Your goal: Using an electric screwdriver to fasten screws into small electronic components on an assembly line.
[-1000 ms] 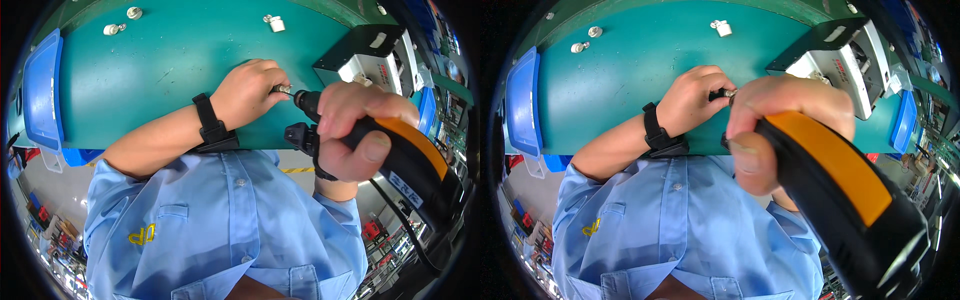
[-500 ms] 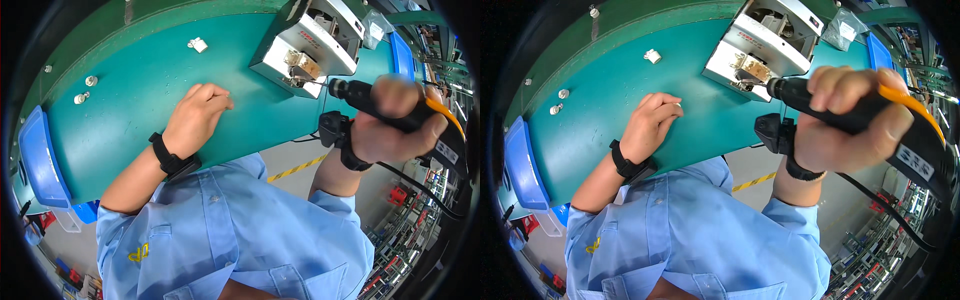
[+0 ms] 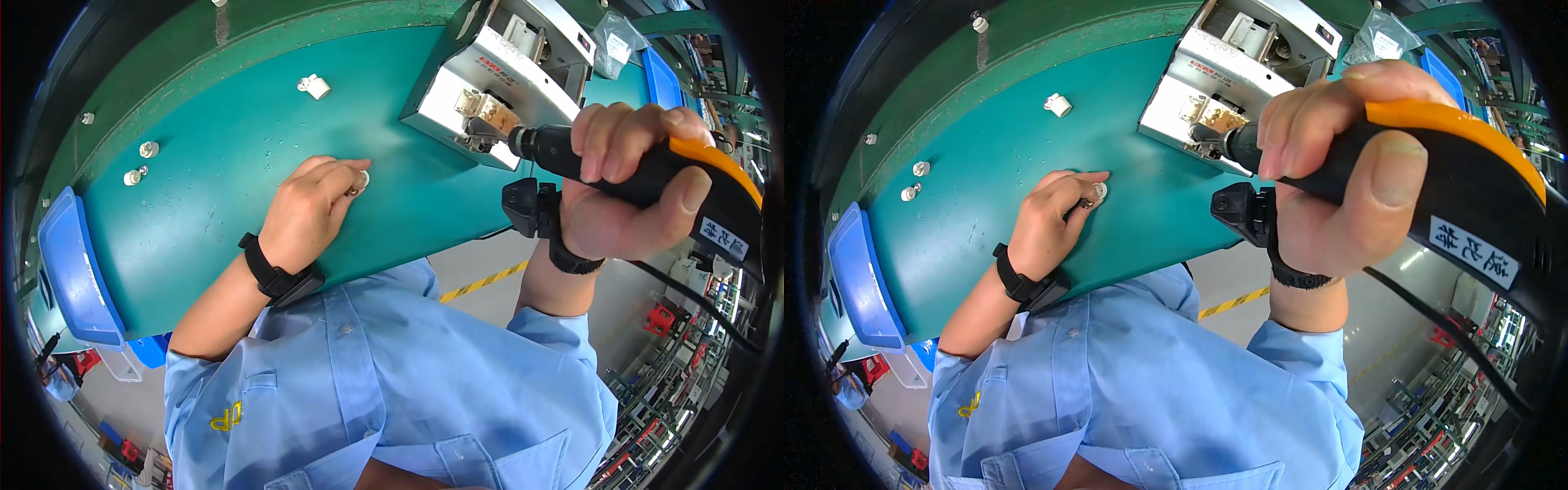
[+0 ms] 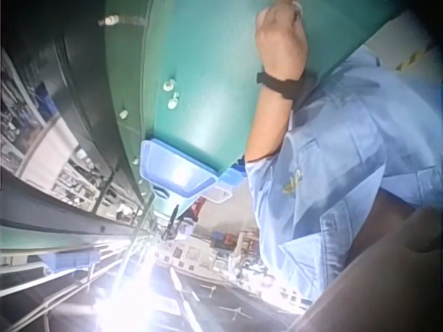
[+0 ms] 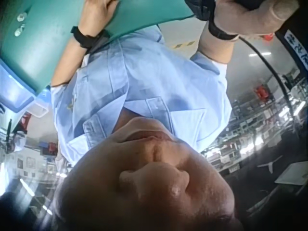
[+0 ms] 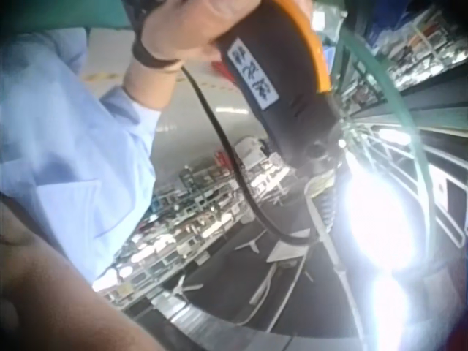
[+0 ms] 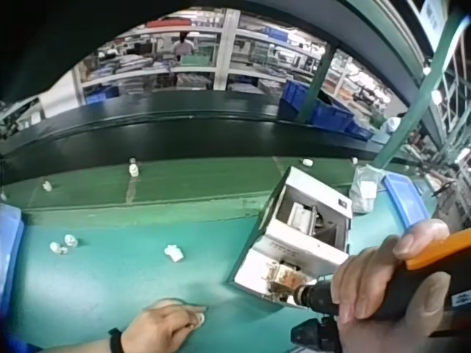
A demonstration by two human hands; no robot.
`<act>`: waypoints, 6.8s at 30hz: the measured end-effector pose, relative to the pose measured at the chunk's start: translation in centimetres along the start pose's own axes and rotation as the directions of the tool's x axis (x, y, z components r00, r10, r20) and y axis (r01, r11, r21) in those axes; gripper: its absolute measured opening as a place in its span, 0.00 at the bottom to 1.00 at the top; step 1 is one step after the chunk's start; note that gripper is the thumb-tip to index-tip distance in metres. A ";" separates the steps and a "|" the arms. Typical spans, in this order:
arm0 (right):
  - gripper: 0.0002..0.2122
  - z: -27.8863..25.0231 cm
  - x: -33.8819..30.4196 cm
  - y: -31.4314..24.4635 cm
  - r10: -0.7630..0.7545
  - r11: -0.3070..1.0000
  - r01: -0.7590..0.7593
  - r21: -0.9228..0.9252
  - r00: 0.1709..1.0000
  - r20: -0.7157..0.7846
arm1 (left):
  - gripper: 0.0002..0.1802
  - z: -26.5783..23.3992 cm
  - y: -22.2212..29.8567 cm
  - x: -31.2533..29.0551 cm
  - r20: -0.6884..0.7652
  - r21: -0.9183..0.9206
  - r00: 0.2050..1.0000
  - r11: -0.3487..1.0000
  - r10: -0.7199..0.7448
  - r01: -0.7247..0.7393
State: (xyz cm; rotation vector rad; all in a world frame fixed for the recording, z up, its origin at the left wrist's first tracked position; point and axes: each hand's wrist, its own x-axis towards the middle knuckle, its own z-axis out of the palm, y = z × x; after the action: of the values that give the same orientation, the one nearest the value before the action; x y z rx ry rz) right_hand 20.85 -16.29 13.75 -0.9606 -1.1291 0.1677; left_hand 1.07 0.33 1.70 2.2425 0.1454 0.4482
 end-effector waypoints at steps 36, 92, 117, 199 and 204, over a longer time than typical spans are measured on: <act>0.19 10.5 -1.9 2.5 0.329 0.933 -0.314 -0.176 0.942 0.066 | 0.07 0.8 -1.7 -0.6 -0.073 -0.249 0.993 0.966 -0.092 0.072; 0.16 -1.2 4.2 2.2 0.389 0.884 -0.396 0.250 0.918 0.079 | 0.13 -1.3 -1.0 0.2 0.145 -0.064 0.989 0.997 -0.026 0.035; 0.20 10.7 -2.1 3.2 0.272 0.947 -0.245 -0.206 0.956 0.110 | 0.12 -0.4 -2.1 0.1 0.078 -0.294 0.988 0.944 -0.136 0.153; 0.20 7.0 0.0 -1.0 -0.029 0.973 0.056 0.225 0.992 -0.119 | 0.08 -5.4 -3.3 4.0 -0.053 0.009 0.989 0.990 -0.140 0.140; 0.23 4.6 -1.2 -3.0 -0.013 0.996 0.030 0.089 0.983 -0.181 | 0.19 -10.8 -10.5 14.1 -0.333 0.321 0.928 0.905 -0.168 0.279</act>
State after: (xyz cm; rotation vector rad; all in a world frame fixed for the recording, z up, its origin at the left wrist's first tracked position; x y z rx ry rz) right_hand 15.52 -16.22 15.46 -0.8639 -0.9573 0.1115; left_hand 10.73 18.42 4.01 2.4626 0.6931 0.6761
